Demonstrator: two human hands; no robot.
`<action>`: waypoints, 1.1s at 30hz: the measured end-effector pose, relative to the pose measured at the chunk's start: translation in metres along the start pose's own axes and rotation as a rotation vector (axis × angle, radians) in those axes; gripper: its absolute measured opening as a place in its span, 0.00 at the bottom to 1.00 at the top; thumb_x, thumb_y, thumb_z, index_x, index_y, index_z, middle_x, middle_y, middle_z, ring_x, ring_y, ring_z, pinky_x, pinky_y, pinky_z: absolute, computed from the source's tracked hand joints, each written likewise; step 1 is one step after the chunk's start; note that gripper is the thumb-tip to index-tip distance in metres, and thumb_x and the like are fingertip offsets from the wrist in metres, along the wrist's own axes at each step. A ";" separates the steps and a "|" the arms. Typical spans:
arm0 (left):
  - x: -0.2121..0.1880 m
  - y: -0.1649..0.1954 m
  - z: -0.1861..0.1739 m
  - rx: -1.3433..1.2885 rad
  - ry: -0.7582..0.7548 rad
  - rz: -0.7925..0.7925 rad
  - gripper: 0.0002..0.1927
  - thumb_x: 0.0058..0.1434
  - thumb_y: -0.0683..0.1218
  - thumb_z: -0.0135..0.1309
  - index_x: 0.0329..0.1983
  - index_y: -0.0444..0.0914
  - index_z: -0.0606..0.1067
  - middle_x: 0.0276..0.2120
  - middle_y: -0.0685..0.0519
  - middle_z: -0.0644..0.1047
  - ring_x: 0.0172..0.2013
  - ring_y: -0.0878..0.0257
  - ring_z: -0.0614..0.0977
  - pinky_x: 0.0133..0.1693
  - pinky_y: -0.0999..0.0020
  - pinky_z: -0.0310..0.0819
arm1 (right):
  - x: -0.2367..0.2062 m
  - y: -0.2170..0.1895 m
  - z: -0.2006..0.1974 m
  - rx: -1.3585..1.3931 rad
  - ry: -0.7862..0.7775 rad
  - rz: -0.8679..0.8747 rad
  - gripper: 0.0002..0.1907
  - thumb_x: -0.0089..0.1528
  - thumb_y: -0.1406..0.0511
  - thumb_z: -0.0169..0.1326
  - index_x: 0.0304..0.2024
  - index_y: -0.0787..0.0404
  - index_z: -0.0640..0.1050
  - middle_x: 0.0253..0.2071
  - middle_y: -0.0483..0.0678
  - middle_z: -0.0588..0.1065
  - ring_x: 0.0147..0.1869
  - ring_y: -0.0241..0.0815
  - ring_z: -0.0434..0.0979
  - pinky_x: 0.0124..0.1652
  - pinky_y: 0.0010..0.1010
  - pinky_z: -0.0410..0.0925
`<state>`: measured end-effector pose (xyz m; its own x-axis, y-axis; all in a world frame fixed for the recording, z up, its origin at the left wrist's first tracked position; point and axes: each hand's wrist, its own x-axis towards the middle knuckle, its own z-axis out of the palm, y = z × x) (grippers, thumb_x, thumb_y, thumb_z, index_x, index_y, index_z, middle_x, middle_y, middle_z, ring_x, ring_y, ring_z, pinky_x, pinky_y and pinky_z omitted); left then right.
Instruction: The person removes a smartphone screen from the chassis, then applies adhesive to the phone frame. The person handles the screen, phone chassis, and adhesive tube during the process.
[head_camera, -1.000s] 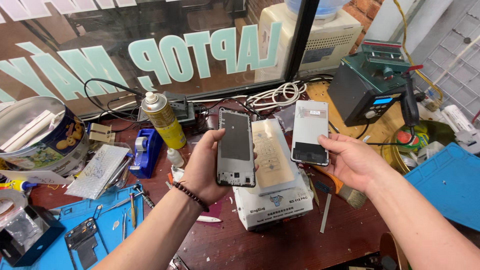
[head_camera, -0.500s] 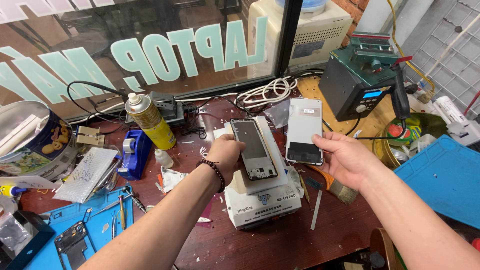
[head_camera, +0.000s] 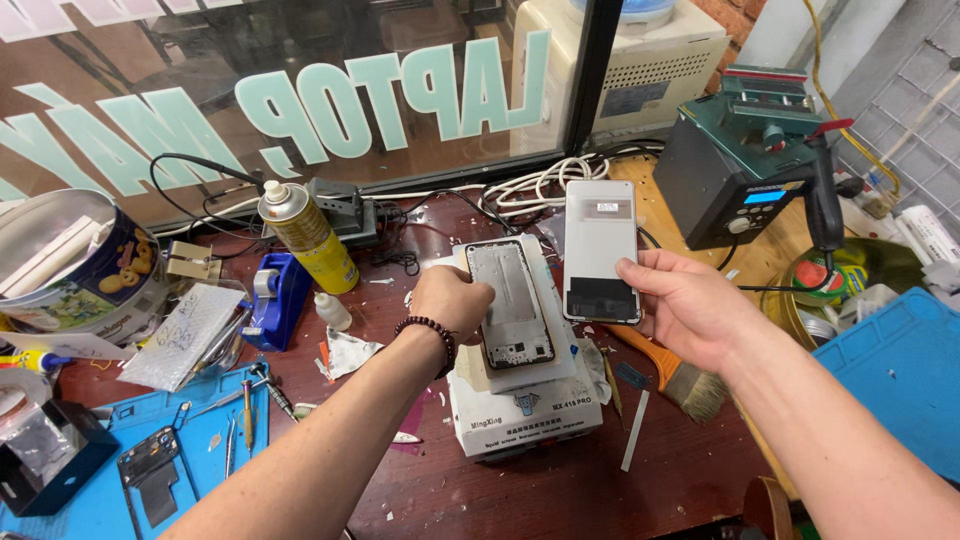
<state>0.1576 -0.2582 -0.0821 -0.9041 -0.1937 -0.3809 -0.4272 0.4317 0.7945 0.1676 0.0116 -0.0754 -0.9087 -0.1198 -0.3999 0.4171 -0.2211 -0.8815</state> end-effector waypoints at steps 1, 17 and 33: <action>-0.001 0.001 0.000 -0.005 -0.004 -0.006 0.13 0.54 0.42 0.55 0.37 0.27 0.82 0.31 0.44 0.84 0.28 0.59 0.86 0.29 0.62 0.87 | 0.000 -0.005 0.007 0.000 -0.017 -0.008 0.07 0.64 0.64 0.56 0.45 0.56 0.77 0.39 0.41 0.78 0.41 0.34 0.77 0.41 0.30 0.69; -0.014 -0.106 -0.150 -1.006 -0.268 0.068 0.10 0.66 0.43 0.52 0.49 0.36 0.77 0.38 0.55 0.82 0.36 0.70 0.81 0.38 0.77 0.79 | 0.006 0.046 0.240 -0.399 -0.174 -0.079 0.09 0.62 0.65 0.61 0.42 0.63 0.79 0.32 0.45 0.77 0.31 0.34 0.70 0.29 0.28 0.63; 0.050 -0.293 -0.232 -0.124 0.106 -0.184 0.14 0.57 0.46 0.63 0.44 0.34 0.84 0.31 0.51 0.83 0.29 0.64 0.84 0.30 0.70 0.78 | 0.104 0.248 0.353 -0.478 0.145 0.493 0.04 0.66 0.65 0.58 0.42 0.57 0.78 0.33 0.40 0.75 0.32 0.31 0.69 0.29 0.24 0.64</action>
<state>0.2355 -0.5986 -0.2244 -0.8044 -0.3534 -0.4776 -0.5766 0.2705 0.7709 0.1827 -0.3969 -0.2467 -0.6222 0.0407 -0.7818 0.7581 0.2802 -0.5888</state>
